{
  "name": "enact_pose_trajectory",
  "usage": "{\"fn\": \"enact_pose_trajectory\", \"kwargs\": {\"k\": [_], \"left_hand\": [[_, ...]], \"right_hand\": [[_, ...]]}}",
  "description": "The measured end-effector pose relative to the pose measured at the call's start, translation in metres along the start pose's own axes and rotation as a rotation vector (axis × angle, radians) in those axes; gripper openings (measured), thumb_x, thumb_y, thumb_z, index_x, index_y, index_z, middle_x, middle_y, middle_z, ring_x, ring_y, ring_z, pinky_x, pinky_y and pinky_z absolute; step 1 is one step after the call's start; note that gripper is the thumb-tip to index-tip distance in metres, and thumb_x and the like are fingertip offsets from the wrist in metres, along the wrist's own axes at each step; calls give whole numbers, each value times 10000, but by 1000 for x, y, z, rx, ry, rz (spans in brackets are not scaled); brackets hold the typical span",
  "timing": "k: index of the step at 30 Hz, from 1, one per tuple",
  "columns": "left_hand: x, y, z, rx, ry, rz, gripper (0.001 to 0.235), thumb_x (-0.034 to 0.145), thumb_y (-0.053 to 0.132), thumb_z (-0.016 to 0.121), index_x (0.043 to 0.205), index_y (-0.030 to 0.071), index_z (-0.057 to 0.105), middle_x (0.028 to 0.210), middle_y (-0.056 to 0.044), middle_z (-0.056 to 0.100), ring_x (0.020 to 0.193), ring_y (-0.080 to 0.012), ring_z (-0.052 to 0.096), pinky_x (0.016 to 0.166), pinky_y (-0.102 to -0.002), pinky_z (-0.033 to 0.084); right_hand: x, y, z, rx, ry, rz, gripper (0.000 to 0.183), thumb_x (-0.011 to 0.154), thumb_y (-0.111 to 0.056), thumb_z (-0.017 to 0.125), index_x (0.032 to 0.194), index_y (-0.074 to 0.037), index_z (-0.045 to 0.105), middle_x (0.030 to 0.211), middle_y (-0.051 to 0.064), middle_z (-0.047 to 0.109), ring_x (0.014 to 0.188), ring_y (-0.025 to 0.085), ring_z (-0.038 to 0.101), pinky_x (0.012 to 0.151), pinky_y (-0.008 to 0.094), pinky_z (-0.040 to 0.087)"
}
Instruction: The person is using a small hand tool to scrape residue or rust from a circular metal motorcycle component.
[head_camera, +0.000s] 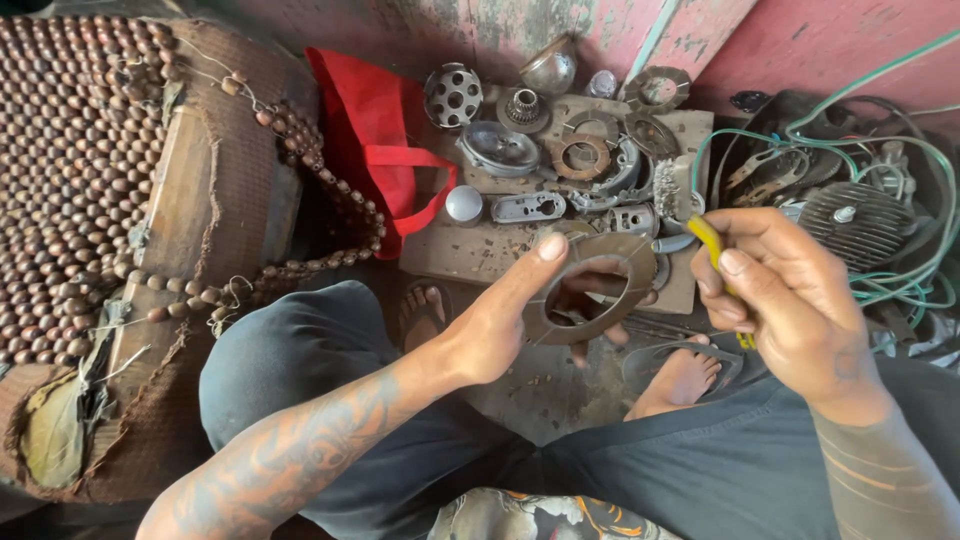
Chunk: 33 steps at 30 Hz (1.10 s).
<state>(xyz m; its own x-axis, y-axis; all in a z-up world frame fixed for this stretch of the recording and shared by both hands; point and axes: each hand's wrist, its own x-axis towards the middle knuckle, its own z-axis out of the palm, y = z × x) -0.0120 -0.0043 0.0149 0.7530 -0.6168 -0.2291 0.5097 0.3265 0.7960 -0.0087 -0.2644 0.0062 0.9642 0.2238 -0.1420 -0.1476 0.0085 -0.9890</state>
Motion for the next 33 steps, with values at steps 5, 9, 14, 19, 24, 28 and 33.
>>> {"fn": "enact_pose_trajectory", "kwargs": {"k": [5, 9, 14, 19, 24, 28, 33], "left_hand": [[-6, -3, 1, -88, 29, 15, 847, 950, 609, 402, 1446, -67, 515, 1302, -235, 675, 941, -328, 723, 601, -348, 565], [-8, 8, 5, 55, -29, 61, 944, 903, 690, 407, 1403, -99, 542, 1206, -234, 700, 964, -321, 732, 626, -347, 605], [-5, 4, 5, 138, 7, 0, 633, 957, 438, 523, 1417, 7, 580, 982, -190, 741, 903, -239, 711, 633, -315, 590], [0, -5, 1, 151, 28, 8, 448, 1031, 298, 515, 1362, 12, 612, 1152, -152, 713, 973, -264, 738, 659, -332, 632], [4, -6, 4, 179, 34, -5, 404, 1030, 269, 528, 1325, 11, 626, 1068, -124, 695, 904, -226, 715, 632, -328, 646], [6, -2, 6, 181, 54, -31, 394, 1031, 245, 517, 1343, 27, 620, 1135, -109, 691, 885, -218, 717, 596, -311, 626], [5, 7, 10, 188, 105, -111, 416, 1005, 300, 530, 1331, 70, 646, 1107, -71, 707, 880, -190, 716, 581, -292, 588]], "right_hand": [[-8, 4, 5, -1, -15, 24, 319, 1030, -90, 485, 1332, 8, 520, 818, 158, 517, 553, 169, 414, 481, 257, 307], [-12, 4, 6, -40, 10, 34, 311, 1034, -72, 474, 1328, 23, 515, 805, 180, 523, 546, 174, 380, 483, 281, 321], [-16, 0, 7, -83, 16, 30, 332, 1030, -89, 478, 1336, 33, 523, 790, 177, 540, 545, 176, 380, 499, 284, 337], [-20, 3, 5, -201, 42, 34, 361, 1025, -86, 474, 1347, 62, 540, 822, 197, 574, 712, 204, 485, 554, 284, 380], [-23, -2, 6, -267, 52, 51, 391, 1029, -113, 469, 1373, 54, 555, 859, 175, 588, 774, 194, 527, 558, 280, 383], [-25, -2, 4, -315, 60, 30, 396, 1033, -115, 464, 1371, 75, 550, 840, 188, 574, 761, 200, 515, 553, 282, 361], [-28, -15, 10, -501, 91, 30, 403, 1034, -140, 480, 1368, 58, 584, 868, 152, 632, 793, 190, 582, 623, 302, 462]]}}
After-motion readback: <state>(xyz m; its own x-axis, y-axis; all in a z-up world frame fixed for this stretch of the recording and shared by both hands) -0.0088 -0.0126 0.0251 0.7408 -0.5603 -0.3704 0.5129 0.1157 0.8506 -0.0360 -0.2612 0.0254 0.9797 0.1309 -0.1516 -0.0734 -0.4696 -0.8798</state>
